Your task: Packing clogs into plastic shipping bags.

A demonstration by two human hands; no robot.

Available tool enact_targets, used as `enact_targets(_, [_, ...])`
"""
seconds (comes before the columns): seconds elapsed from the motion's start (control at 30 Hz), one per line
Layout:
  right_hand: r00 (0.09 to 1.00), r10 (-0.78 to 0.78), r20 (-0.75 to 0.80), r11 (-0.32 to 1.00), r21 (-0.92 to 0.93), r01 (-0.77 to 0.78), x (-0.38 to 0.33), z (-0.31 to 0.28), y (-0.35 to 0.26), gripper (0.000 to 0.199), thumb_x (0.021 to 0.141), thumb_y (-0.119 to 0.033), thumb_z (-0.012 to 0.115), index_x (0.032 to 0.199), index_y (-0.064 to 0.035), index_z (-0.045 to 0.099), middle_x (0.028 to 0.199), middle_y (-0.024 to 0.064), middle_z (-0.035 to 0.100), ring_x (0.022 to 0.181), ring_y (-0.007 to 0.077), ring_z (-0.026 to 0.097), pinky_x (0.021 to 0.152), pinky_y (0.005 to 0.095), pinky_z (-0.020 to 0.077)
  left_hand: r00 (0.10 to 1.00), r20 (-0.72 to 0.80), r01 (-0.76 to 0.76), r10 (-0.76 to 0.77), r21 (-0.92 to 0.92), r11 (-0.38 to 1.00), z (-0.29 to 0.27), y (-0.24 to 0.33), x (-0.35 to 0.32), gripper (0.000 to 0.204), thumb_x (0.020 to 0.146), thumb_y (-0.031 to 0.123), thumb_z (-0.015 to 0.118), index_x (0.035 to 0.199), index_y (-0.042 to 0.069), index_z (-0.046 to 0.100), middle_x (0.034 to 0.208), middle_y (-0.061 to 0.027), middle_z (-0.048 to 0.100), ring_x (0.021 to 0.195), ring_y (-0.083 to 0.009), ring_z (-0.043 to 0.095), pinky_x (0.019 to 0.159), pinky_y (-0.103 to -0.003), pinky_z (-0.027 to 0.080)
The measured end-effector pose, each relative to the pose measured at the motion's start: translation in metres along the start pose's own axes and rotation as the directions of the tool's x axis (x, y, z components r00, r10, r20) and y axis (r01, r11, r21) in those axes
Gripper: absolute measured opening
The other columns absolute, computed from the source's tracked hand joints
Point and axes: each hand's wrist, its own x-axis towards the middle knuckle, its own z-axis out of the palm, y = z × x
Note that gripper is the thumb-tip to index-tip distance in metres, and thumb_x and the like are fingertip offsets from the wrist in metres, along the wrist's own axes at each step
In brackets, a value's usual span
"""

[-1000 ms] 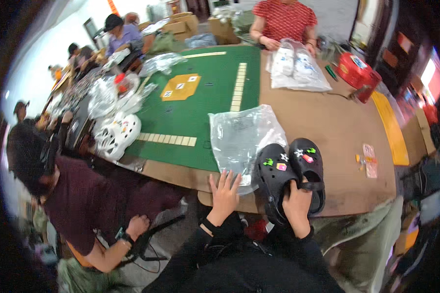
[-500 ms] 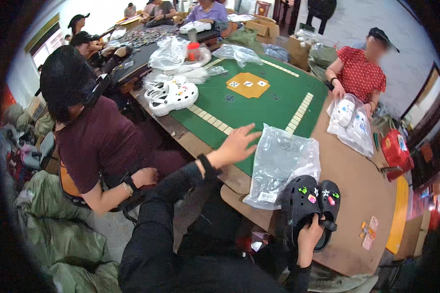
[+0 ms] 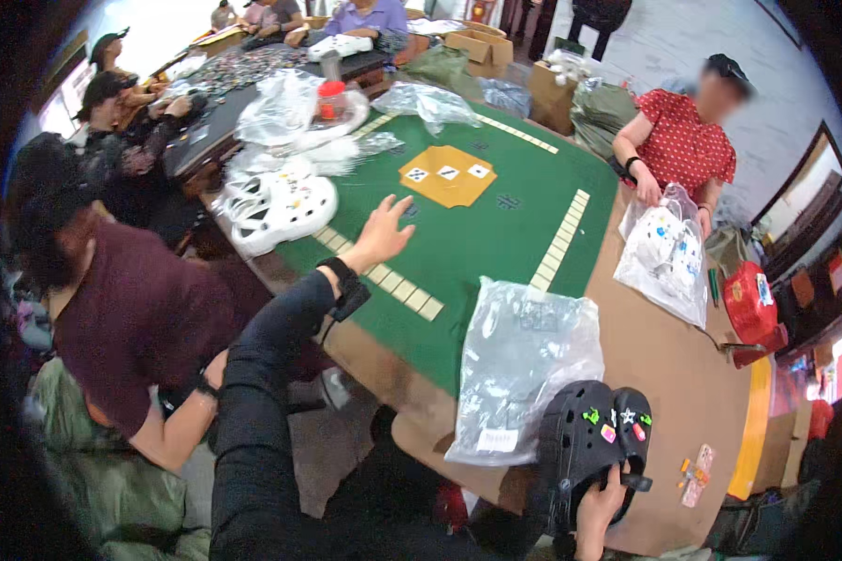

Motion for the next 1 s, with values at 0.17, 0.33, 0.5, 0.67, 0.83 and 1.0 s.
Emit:
enact_targets(0.17, [0.998, 0.037, 0.059, 0.989, -0.148, -0.028, 0.013, 0.012, 0.019, 0.057, 0.069, 0.009, 0.048, 0.125, 0.0088, 0.044, 0.132, 0.0299, 0.042, 0.122, 0.0453, 0.039, 0.105, 0.0463, 0.0275, 0.998, 0.057, 0.002, -0.003, 0.015, 1.0, 0.043, -0.022, 0.044, 0.06, 0.084, 0.027, 0.062, 0.137, 0.01, 0.04, 0.141, -0.0301, 0.03, 0.124, -0.0464, 0.037, 0.104, -0.046, 0.034])
enact_targets(0.33, [0.826, 0.481, 0.295, 0.875, -0.106, -0.472, -0.004, -0.006, 0.021, 0.064, 0.072, -0.007, 0.056, 0.131, 0.0102, 0.038, 0.122, 0.0337, 0.047, 0.112, 0.0467, 0.044, 0.095, 0.0471, 0.0356, 0.998, 0.062, -0.006, 0.002, 0.063, 0.998, 0.061, -0.04, 0.11, 0.059, 0.087, 0.031, 0.058, 0.139, 0.01, 0.038, 0.142, -0.0318, 0.026, 0.127, -0.0471, 0.033, 0.104, -0.047, 0.033])
enact_targets(0.5, [0.924, 0.342, 0.17, 0.939, -0.091, -0.331, 0.017, 0.01, 0.015, 0.064, 0.071, -0.005, 0.055, 0.131, 0.0099, 0.038, 0.123, 0.0333, 0.046, 0.112, 0.0466, 0.044, 0.096, 0.047, 0.0352, 0.995, -0.041, 0.086, -0.087, -0.028, 0.996, 0.075, -0.066, 0.192, 0.055, 0.089, 0.032, 0.055, 0.138, 0.011, 0.039, 0.14, -0.0337, 0.028, 0.125, -0.0491, 0.034, 0.104, -0.049, 0.032])
enact_targets(0.67, [0.933, 0.331, 0.14, 0.941, -0.121, -0.316, 0.034, 0.017, 0.01, 0.063, 0.071, -0.003, 0.054, 0.131, 0.0095, 0.038, 0.124, 0.0329, 0.045, 0.113, 0.0465, 0.044, 0.096, 0.0468, 0.0347, 1.0, 0.007, 0.007, -0.01, 0.371, 0.929, 0.082, -0.058, 0.259, 0.052, 0.087, 0.033, 0.055, 0.136, 0.018, 0.045, 0.145, -0.0287, 0.024, 0.126, -0.048, 0.034, 0.102, -0.052, 0.033])
enact_targets(0.83, [0.946, 0.3, 0.124, 0.95, -0.13, -0.284, 0.049, 0.025, 0.011, 0.062, 0.071, -0.001, 0.053, 0.13, 0.0092, 0.039, 0.126, 0.0326, 0.045, 0.114, 0.0465, 0.043, 0.097, 0.0467, 0.0343, 0.991, -0.077, 0.132, -0.108, 0.503, 0.854, 0.104, -0.069, 0.288, 0.056, 0.083, 0.032, 0.057, 0.135, 0.014, 0.046, 0.151, -0.0191, 0.017, 0.134, -0.0454, 0.022, 0.107, -0.055, 0.022])
enact_targets(1.0, [0.956, 0.277, 0.097, 0.953, -0.154, -0.261, 0.052, 0.029, 0.014, 0.062, 0.07, 0.001, 0.051, 0.13, 0.0088, 0.039, 0.127, 0.0322, 0.044, 0.114, 0.0464, 0.043, 0.098, 0.0465, 0.0339, 0.981, -0.11, 0.187, -0.161, 0.294, 0.937, 0.117, -0.061, 0.283, 0.053, 0.085, 0.023, 0.055, 0.134, 0.009, 0.044, 0.149, -0.0051, 0.03, 0.137, -0.0242, 0.025, 0.106, -0.063, 0.017])
